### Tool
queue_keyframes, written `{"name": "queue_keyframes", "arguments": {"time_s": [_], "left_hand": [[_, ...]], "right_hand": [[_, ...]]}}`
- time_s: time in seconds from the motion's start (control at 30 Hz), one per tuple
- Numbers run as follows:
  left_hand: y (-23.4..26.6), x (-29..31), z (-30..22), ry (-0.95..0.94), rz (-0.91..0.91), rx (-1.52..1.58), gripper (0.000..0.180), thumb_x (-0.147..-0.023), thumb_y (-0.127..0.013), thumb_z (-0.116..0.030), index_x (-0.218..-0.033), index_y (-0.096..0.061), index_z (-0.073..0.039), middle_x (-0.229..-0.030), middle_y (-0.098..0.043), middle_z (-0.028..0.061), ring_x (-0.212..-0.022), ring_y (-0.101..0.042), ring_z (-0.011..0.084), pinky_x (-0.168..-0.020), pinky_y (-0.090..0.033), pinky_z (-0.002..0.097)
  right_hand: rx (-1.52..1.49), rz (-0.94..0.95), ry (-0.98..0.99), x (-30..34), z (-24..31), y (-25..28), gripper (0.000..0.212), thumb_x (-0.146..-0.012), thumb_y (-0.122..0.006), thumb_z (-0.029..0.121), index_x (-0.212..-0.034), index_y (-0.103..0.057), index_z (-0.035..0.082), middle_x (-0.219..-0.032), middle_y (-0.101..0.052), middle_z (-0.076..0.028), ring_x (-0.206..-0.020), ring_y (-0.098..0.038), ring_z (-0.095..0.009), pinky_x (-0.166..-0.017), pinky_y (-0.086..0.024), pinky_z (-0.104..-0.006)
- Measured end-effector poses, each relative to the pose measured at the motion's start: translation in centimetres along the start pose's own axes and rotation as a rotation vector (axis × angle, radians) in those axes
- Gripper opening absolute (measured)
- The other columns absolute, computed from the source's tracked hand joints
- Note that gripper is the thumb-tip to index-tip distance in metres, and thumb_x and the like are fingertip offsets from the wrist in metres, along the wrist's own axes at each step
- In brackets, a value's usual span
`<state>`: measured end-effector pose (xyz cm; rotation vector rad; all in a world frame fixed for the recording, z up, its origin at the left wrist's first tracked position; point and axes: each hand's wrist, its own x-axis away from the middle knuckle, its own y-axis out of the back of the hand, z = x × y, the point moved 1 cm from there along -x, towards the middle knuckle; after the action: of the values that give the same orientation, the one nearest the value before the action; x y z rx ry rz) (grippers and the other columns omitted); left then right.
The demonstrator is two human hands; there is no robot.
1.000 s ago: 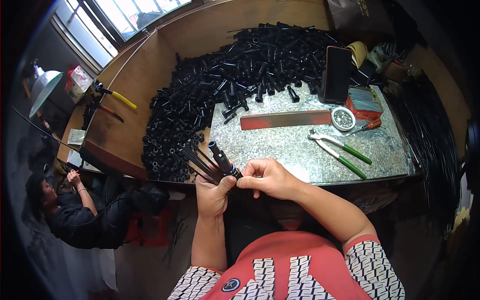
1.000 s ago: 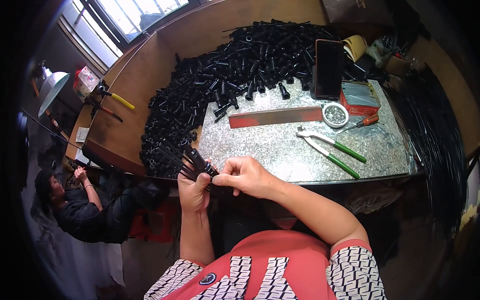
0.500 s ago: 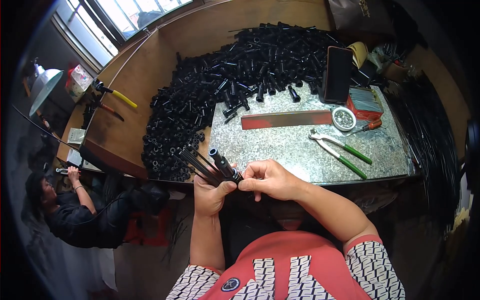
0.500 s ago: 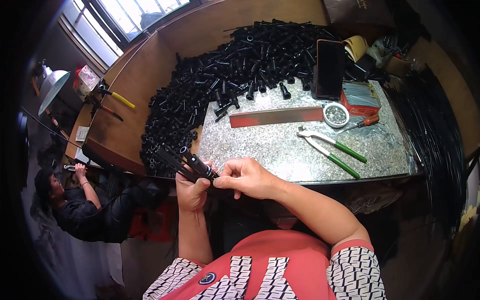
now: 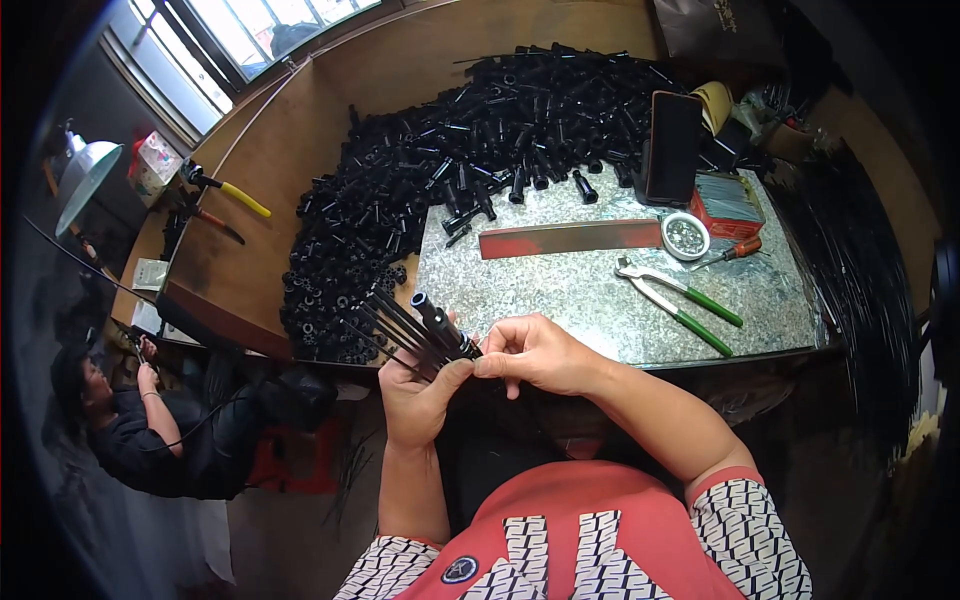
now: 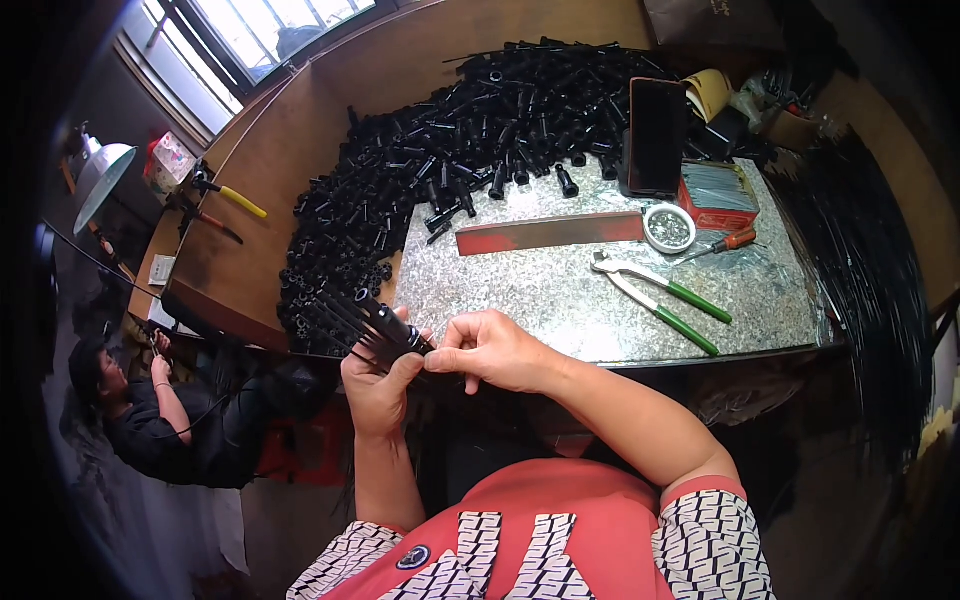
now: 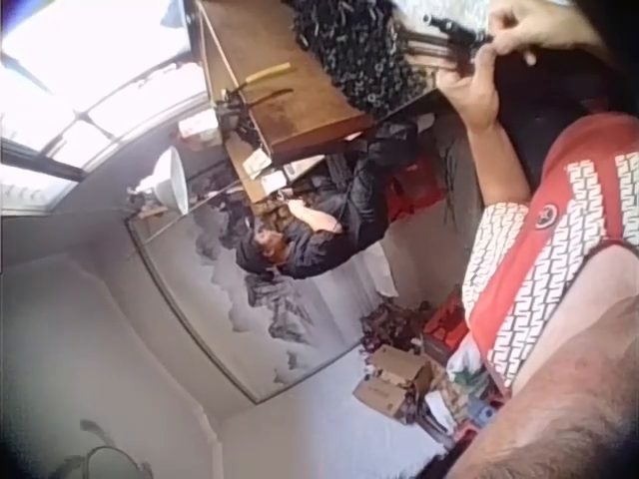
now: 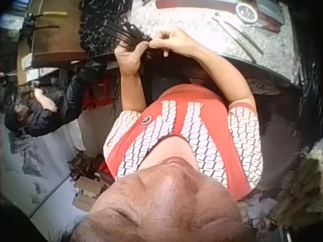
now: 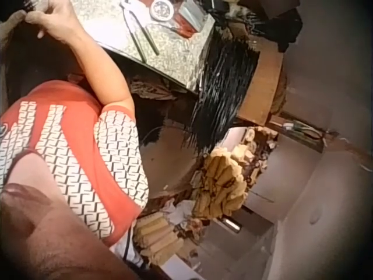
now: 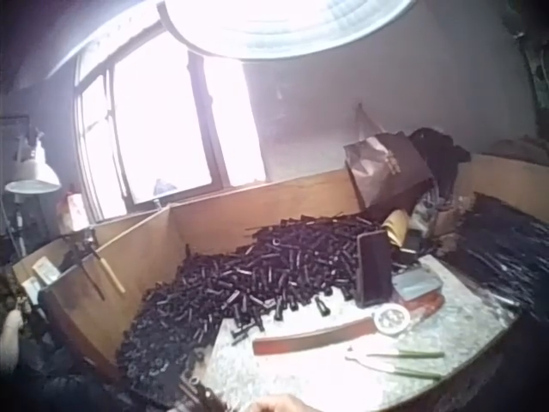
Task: Assembling and trimming long black plastic industrial strips using a measuring jig and pliers.
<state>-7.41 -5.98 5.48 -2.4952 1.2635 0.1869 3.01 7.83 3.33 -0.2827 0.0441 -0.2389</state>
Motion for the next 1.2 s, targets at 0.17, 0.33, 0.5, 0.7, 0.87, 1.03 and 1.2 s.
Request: {"name": "queue_keyframes", "arguments": {"time_s": [0.17, 0.33, 0.5, 0.7, 0.87, 1.03, 1.2], "left_hand": [[1.1, -0.1, 0.4, 0.026, 0.069, -0.03, 0.04, -0.077, -0.072, 0.006, -0.114, -0.058, 0.007, -0.107, -0.065, 0.0118, -0.094, -0.064, 0.0177, -0.085, -0.052, 0.0304], [1.5, -0.2, 0.7, 0.022, 0.132, -0.051, 0.038, -0.079, -0.071, 0.003, -0.115, -0.058, 0.006, -0.101, -0.066, 0.0097, -0.089, -0.064, 0.0166, -0.083, -0.051, 0.0289], [-3.2, 0.4, 1.5, -0.217, -0.173, 0.028, 0.066, -0.084, -0.069, -0.004, -0.137, -0.031, 0.004, -0.112, -0.057, 0.0112, -0.102, -0.057, 0.0167, -0.091, -0.045, 0.0294], [-3.1, 0.9, 2.2, -0.295, -0.293, -0.445, 0.055, -0.087, -0.06, -0.003, -0.132, -0.031, 0.006, -0.109, -0.052, 0.0125, -0.097, -0.053, 0.0166, -0.087, -0.044, 0.0292], [-2.1, 0.6, 1.7, -0.192, -0.246, -0.408, 0.039, -0.089, -0.053, -0.001, -0.124, -0.037, 0.006, -0.098, -0.049, 0.0089, -0.088, -0.05, 0.0132, -0.081, -0.044, 0.0276], [-0.9, 0.7, 0.8, -0.15, -0.218, -0.389, 0.03, -0.091, -0.054, -0.003, -0.117, -0.04, 0.004, -0.096, -0.05, 0.0085, -0.086, -0.05, 0.0131, -0.077, -0.043, 0.0274], [-0.6, 0.3, 0.2, -0.16, -0.111, -0.528, 0.027, -0.089, -0.061, -0.005, -0.109, -0.043, 0.002, -0.089, -0.051, 0.0064, -0.08, -0.05, 0.011, -0.071, -0.043, 0.0268]], "right_hand": [[-0.031, 0.077, -0.124, 0.2, 0.4, 0.3, 0.022, -0.084, -0.071, 0.017, -0.074, -0.058, 0.002, -0.076, -0.058, -0.003, -0.059, -0.055, -0.01, -0.05, -0.048, -0.0221], [-0.047, 0.064, -0.08, 0.4, 0.6, 0.0, 0.022, -0.084, -0.072, 0.016, -0.073, -0.057, 0.003, -0.075, -0.057, -0.003, -0.054, -0.055, -0.009, -0.046, -0.045, -0.021], [0.044, -0.198, 0.026, -0.1, 0.1, -1.3, 0.026, -0.082, -0.073, 0.021, -0.07, -0.058, 0.003, -0.064, -0.056, -0.003, -0.049, -0.055, -0.009, -0.041, -0.041, -0.0224], [0.197, -0.288, 0.19, -0.7, -0.6, -3.1, 0.024, -0.081, -0.07, 0.008, -0.069, -0.051, 0.001, -0.073, -0.057, -0.006, -0.059, -0.054, -0.012, -0.049, -0.042, -0.0252], [0.552, -0.324, 0.512, -0.3, -1.2, -3.7, 0.014, -0.082, -0.062, 0.002, -0.074, -0.051, -0.001, -0.075, -0.051, -0.01, -0.065, -0.053, -0.02, -0.059, -0.044, -0.0307], [0.443, -0.23, 0.507, 0.3, -0.7, -3.7, 0.011, -0.086, -0.06, 0.003, -0.079, -0.052, -0.001, -0.085, -0.056, -0.01, -0.07, -0.056, -0.019, -0.061, -0.045, -0.0287], [0.385, -0.243, 0.414, 0.0, -0.8, -2.9, 0.016, -0.083, -0.066, 0.01, -0.079, -0.057, -0.002, -0.075, -0.058, -0.01, -0.069, -0.059, -0.019, -0.061, -0.046, -0.0308]]}}
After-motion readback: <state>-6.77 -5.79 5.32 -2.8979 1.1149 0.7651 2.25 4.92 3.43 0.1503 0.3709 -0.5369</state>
